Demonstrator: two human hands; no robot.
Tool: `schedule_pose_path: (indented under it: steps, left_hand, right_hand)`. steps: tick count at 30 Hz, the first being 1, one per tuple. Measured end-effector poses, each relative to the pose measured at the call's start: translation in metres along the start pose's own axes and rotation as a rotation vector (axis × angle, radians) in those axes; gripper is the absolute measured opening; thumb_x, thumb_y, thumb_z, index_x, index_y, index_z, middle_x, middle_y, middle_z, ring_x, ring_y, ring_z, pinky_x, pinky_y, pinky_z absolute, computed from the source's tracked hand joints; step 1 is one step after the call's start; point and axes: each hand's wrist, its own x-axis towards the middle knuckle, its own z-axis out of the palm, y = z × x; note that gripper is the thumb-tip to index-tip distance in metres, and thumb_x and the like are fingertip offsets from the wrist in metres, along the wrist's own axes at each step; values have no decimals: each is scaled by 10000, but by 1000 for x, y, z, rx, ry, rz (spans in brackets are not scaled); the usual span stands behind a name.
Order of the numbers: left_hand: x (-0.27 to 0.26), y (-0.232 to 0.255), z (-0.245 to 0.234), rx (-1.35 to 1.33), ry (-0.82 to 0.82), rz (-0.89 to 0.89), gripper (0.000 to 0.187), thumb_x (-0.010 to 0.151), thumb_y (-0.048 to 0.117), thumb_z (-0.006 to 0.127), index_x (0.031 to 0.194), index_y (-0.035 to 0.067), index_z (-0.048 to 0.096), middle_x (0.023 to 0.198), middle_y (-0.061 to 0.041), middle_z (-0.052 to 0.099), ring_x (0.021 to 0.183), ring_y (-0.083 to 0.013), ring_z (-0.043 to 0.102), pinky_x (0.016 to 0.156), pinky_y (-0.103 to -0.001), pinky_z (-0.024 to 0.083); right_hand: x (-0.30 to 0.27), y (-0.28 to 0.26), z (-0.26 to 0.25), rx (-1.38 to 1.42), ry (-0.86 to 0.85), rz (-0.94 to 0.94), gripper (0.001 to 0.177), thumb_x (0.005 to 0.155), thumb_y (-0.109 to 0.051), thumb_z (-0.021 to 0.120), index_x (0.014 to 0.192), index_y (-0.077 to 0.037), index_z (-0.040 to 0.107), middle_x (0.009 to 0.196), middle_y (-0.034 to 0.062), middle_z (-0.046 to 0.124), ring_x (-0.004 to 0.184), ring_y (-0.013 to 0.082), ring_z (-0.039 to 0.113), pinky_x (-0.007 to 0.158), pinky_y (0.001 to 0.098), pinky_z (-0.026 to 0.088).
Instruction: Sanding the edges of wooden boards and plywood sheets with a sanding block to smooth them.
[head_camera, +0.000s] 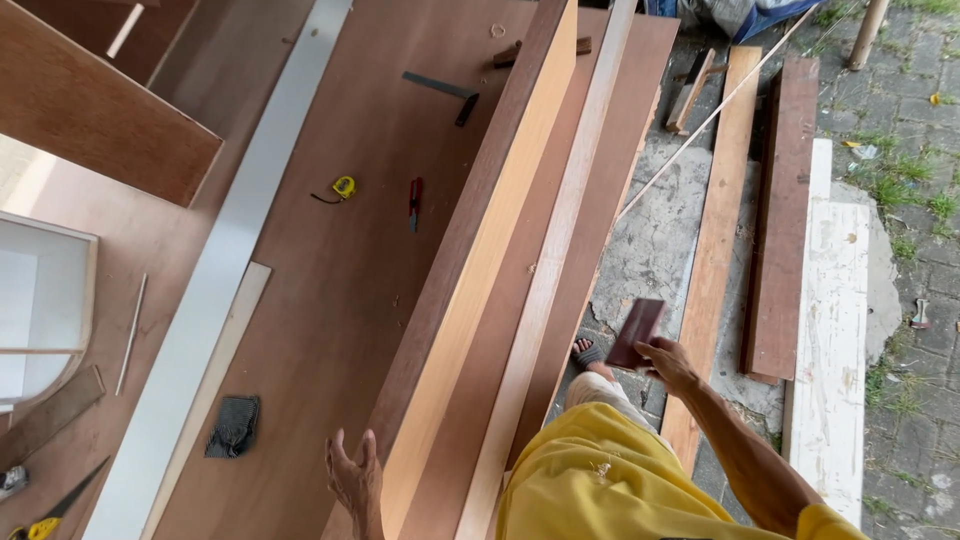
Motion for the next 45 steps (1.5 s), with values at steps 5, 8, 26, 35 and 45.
schedule_pose_path:
  steps: [5, 8, 26, 35, 45]
  left_hand:
    - [6, 55, 40, 19, 110, 202, 620, 930, 461, 644, 1364, 19, 618, 1475, -270, 538, 1357, -432, 509, 1055, -544, 441]
    - [-7, 100, 69, -43, 201, 390, 318, 976, 233, 686, 1190, -2, 693, 1197, -213, 689, 1041, -350, 681, 826, -423, 578]
    - [-83, 64, 379, 565, -565, -2, 1113, 676, 518, 909, 1550, 140, 332, 1445, -120, 444, 1322, -301, 480, 1029, -503, 520]
    - [-51, 48, 376, 494, -593, 43, 780, 685, 454, 890, 1291, 158, 498, 1199, -97, 550, 1124, -287, 571, 906, -420, 535]
    - [-38, 42, 300, 28, -878, 11, 244, 844, 401, 776, 937, 190, 697, 840, -92, 730, 853, -318, 752, 742, -420, 560]
  right_hand:
    - [43, -49, 35, -81, -74, 29, 292, 983, -113, 677, 1219, 44, 609, 1060, 217, 723, 862, 331, 705, 723, 407, 582]
    - [72, -68, 56, -147, -65, 135, 585, 939, -114, 714, 1412, 29, 403, 1344, 220, 521, 1097, 372, 628, 818, 429, 604]
    - [204, -105, 23, -324, -55, 194, 447, 893, -104, 794, 1239, 58, 561, 928, 218, 663, 788, 381, 740, 762, 508, 648]
    - [183, -71, 38, -222, -99, 297, 416, 854, -69, 823, 1182, 10, 579, 864, 152, 659, 721, 339, 745, 703, 461, 668]
    - [200, -48, 86, -77, -111, 276, 600, 879, -86, 811, 1378, -16, 487, 1125, 191, 638, 975, 398, 720, 867, 544, 639]
